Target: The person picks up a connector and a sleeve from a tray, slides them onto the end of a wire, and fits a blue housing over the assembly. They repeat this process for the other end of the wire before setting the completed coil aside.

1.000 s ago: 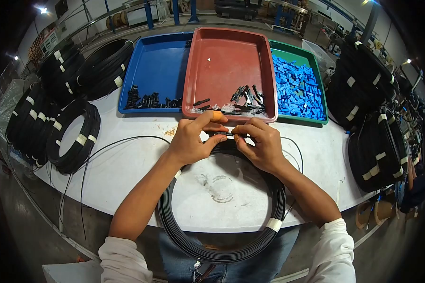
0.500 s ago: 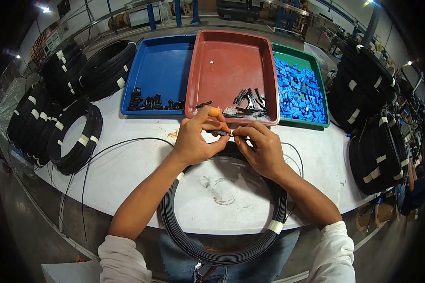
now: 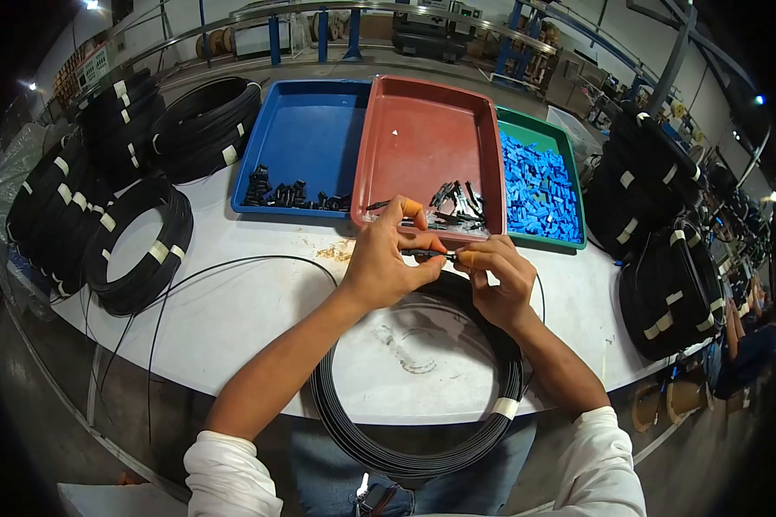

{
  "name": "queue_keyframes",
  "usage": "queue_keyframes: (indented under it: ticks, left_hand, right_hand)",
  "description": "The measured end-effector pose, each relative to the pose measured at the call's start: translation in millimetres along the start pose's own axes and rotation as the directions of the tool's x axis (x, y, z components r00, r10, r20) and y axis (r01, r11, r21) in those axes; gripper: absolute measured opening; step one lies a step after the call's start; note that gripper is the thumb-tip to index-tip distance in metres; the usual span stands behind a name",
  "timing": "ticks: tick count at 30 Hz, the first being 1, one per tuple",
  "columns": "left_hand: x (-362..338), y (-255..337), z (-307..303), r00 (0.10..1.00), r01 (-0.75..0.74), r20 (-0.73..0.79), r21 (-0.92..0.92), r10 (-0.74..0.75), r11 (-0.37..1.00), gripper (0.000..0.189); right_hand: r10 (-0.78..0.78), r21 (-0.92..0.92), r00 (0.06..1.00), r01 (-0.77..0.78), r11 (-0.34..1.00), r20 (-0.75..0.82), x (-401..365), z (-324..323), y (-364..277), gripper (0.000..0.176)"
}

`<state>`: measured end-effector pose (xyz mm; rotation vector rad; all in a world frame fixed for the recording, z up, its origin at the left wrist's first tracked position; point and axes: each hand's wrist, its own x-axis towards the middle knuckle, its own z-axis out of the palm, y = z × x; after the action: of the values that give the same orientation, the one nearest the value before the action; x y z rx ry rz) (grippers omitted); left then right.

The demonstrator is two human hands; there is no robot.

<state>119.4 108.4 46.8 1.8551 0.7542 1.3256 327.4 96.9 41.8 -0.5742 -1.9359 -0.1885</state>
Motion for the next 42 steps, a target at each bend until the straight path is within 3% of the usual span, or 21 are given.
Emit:
queue_keyframes:
  ticks: [3,5,7,10,12,14,15,17,20,21,23,29,30,31,32,33,34,38,40,41,42]
  left_hand:
    - [-4,2,6,0.999,0.021,-0.033,-0.201,-0.028,0.979,0.048]
    - [-6,10,2,0.994,0.108,0.005,-0.186,-0.108,0.977,0.051]
    - [-9,18,3,0.980,0.197,0.044,-0.177,-0.192,0.964,0.055]
    - [-11,24,5,0.992,0.128,0.014,-0.125,-0.127,0.984,0.052]
    - [-13,24,6,1.000,-0.003,-0.026,0.148,0.006,0.989,0.048]
    - [-13,19,9,0.998,-0.043,-0.036,0.141,0.048,0.989,0.046]
    - [-14,16,11,0.995,-0.081,-0.050,0.138,0.089,0.987,0.045]
    - [-12,11,10,0.995,-0.087,-0.031,0.134,0.092,0.987,0.040]
    - [-8,3,6,0.952,-0.303,0.026,0.237,0.306,0.923,0.028]
    - [-8,3,4,0.951,-0.305,0.031,0.238,0.306,0.922,0.028]
    - [-6,4,-1,0.836,-0.525,0.096,0.424,0.540,0.738,0.026]
    - [-8,4,2,0.829,-0.525,0.091,0.466,0.552,0.712,0.016]
    - [-9,4,3,0.871,-0.451,0.013,0.414,0.491,0.790,0.015]
    - [-10,5,3,0.906,-0.372,-0.061,0.354,0.418,0.858,0.014]
    - [-12,5,3,0.907,-0.371,-0.059,0.355,0.417,0.858,0.014]
    - [-13,7,3,0.972,-0.192,-0.090,0.226,0.216,0.955,0.014]
    - [-14,7,4,0.996,0.002,-0.092,0.088,0.006,0.996,0.014]
    - [-14,1,9,0.990,0.127,-0.054,-0.071,-0.131,0.989,0.012]
    - [-13,11,7,0.998,-0.033,-0.044,0.153,0.041,0.988,0.011]
    - [-14,8,6,0.998,-0.030,-0.044,0.153,0.037,0.988,0.011]
    - [-14,4,6,0.992,-0.111,-0.042,0.183,0.120,0.977,0.010]
  right_hand:
    - [-0.154,-0.050,0.988,0.154,0.987,-0.010,8,-5,-7,0.022]
    - [-0.196,-0.050,0.980,0.195,0.979,-0.015,9,-6,-6,0.023]
    - [-0.326,-0.183,0.944,0.329,0.926,0.048,11,-11,-7,0.024]
    - [-0.294,-0.162,0.955,0.298,0.941,0.049,12,-11,-9,0.027]
    - [-0.262,-0.150,0.964,0.265,0.953,0.039,10,-12,-10,0.027]
    - [0.079,-0.023,0.992,-0.077,0.997,0.099,9,-14,-12,0.025]
    - [0.275,0.007,0.943,-0.281,0.960,0.186,11,-16,-14,0.020]
    - [0.466,0.291,0.830,-0.548,0.784,0.307,-1,-13,1,0.016]
    - [0.530,0.312,0.762,-0.640,0.702,0.371,2,-15,5,0.016]
    - [0.532,0.314,0.763,-0.640,0.702,0.367,2,-15,5,0.016]
    - [0.554,0.305,0.759,-0.648,0.698,0.343,2,-15,4,0.017]
    - [0.484,0.221,0.841,-0.533,0.817,0.240,2,-11,-6,0.017]
    - [0.358,0.177,0.924,-0.377,0.909,0.135,1,-8,-7,0.020]
    - [0.358,0.178,0.924,-0.378,0.908,0.133,-1,-8,-3,0.020]
    - [0.146,0.089,0.986,-0.153,0.984,0.074,-4,-7,2,0.022]
    - [-0.080,-0.013,0.996,0.080,0.997,0.038,-4,-7,5,0.024]
    - [-0.201,-0.056,0.980,0.201,0.978,0.015,-1,-5,8,0.025]
    - [-0.399,-0.086,0.915,0.403,0.911,0.056,7,-11,11,0.026]
    - [-0.305,-0.045,0.947,0.311,0.949,0.100,10,-12,5,0.025]
    - [-0.211,-0.010,0.966,0.214,0.977,0.149,10,-13,1,0.024]
    - [0.081,0.077,0.974,-0.099,0.992,0.212,8,-15,-8,0.023]
